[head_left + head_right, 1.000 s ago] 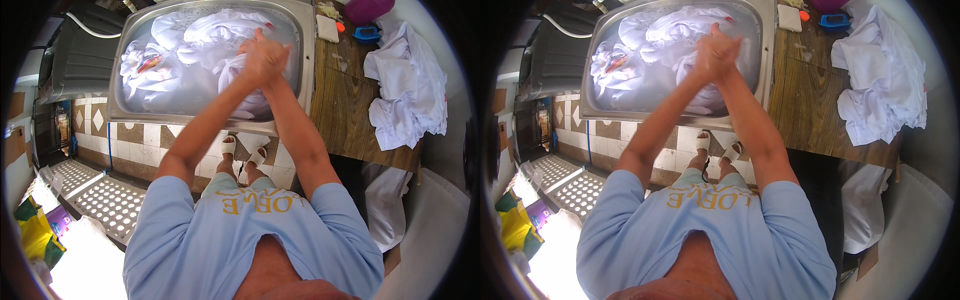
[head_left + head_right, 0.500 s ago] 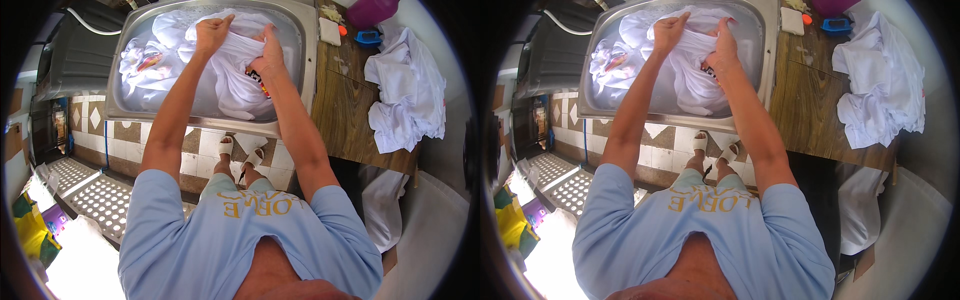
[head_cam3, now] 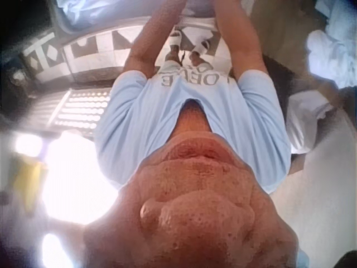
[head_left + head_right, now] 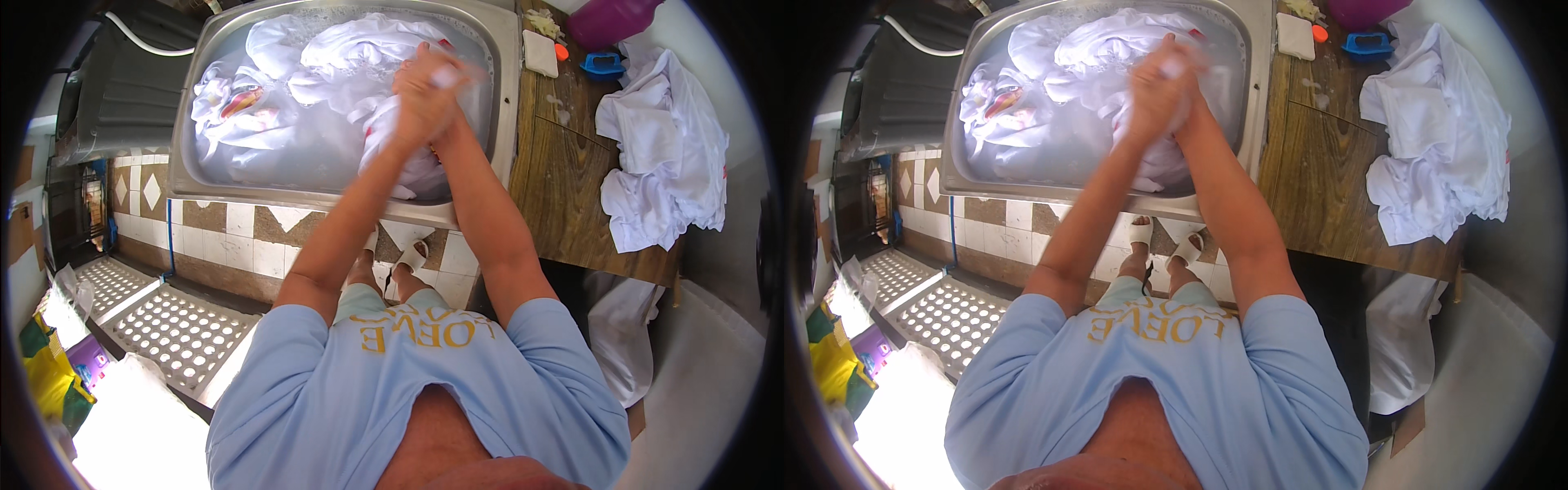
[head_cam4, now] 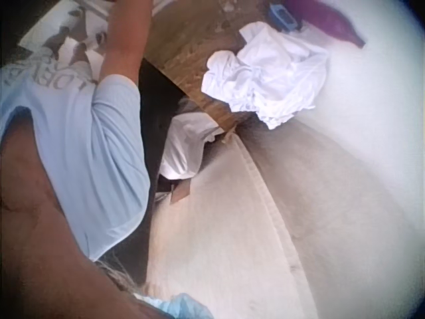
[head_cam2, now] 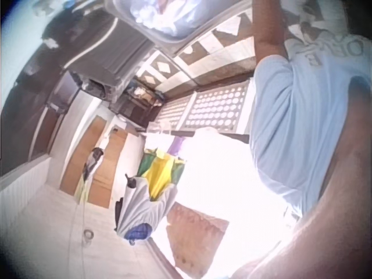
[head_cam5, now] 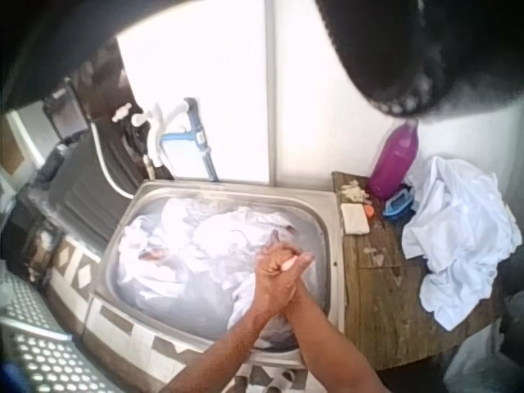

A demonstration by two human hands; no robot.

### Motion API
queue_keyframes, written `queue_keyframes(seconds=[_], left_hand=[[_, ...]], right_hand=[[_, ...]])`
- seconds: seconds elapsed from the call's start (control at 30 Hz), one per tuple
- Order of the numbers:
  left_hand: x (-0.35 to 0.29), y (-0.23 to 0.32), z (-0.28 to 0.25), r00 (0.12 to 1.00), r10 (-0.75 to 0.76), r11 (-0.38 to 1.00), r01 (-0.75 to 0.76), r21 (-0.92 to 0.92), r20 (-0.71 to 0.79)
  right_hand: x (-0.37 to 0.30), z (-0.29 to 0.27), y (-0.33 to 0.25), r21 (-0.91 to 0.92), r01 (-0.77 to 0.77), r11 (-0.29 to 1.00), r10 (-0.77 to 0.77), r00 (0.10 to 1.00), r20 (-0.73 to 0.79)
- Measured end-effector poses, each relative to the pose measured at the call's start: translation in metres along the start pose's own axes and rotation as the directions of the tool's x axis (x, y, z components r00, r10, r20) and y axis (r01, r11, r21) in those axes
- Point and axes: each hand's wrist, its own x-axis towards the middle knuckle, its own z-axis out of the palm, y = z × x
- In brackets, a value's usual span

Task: The person washes white garments by hand in a sink filled with soapy water, applies liquid detergent from a purple bottle to specific spots, and then places one item into a top-loading washing machine.

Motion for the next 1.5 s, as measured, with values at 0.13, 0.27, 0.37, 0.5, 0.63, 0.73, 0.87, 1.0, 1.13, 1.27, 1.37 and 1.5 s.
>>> queue_keyframes(seconds=[0.13, 0.27, 0.37, 0.5, 0.63, 0.73, 0.87, 1.0, 1.13, 1.27, 1.37, 1.5], left_hand=[[0.008, -0.011, 0.011, 0.939, 0.322, 0.783, -0.335, 0.525, 0.118], [0.057, -0.047, -0.051, 0.997, -0.035, 0.891, 0.062, 0.450, -0.070], [0.055, -0.041, -0.032, 0.978, 0.202, 0.810, -0.191, 0.555, 0.041], [0.036, -0.050, -0.025, 0.951, 0.279, 0.757, -0.304, 0.578, 0.136], [0.061, -0.062, -0.094, 0.959, -0.256, 0.860, 0.283, 0.426, -0.119], [0.052, -0.065, -0.138, 0.849, -0.518, 0.840, 0.528, 0.128, -0.103], [0.037, -0.044, -0.132, 0.865, -0.492, 0.870, 0.492, 0.019, 0.096], [0.022, -0.057, -0.129, 0.855, -0.403, 0.735, 0.091, 0.672, 0.325], [0.018, -0.059, -0.119, 0.776, -0.577, 0.408, 0.003, 0.913, 0.255], [0.005, -0.088, -0.116, 0.844, -0.475, 0.325, -0.093, 0.941, 0.248], [0.003, -0.099, -0.127, 0.911, -0.250, 0.497, -0.171, 0.851, 0.329], [0.024, -0.086, -0.139, 0.839, -0.482, 0.867, 0.415, 0.276, 0.252]], right_hand=[[0.004, -0.012, -0.007, 0.204, -0.147, 0.968, 0.093, 0.963, 0.253], [-0.021, 0.085, 0.006, -0.114, 0.062, 0.992, -0.105, 0.897, -0.430], [-0.015, 0.052, 0.005, -0.068, 0.142, 0.987, -0.155, 0.960, -0.235], [-0.018, 0.028, 0.000, -0.114, 0.144, 0.983, -0.159, 0.978, -0.137], [-0.024, 0.089, -0.020, -0.028, -0.035, 0.999, 0.021, 0.914, -0.405], [-0.035, 0.096, -0.043, 0.040, 0.034, 0.999, -0.022, 0.963, -0.268], [-0.026, 0.068, -0.061, -0.027, 0.008, 1.000, -0.013, 0.977, -0.211], [-0.014, 0.034, -0.045, -0.961, -0.218, 0.169, -0.372, 0.889, -0.266], [-0.019, 0.043, -0.031, -0.809, -0.385, -0.445, -0.381, 0.899, -0.217], [-0.013, 0.038, -0.026, -0.744, -0.390, -0.542, -0.361, 0.908, -0.213], [-0.009, 0.043, -0.042, -0.868, -0.339, -0.362, -0.201, 0.938, -0.282], [-0.017, 0.056, -0.055, -0.043, 0.031, 0.999, -0.048, 0.866, -0.498]])
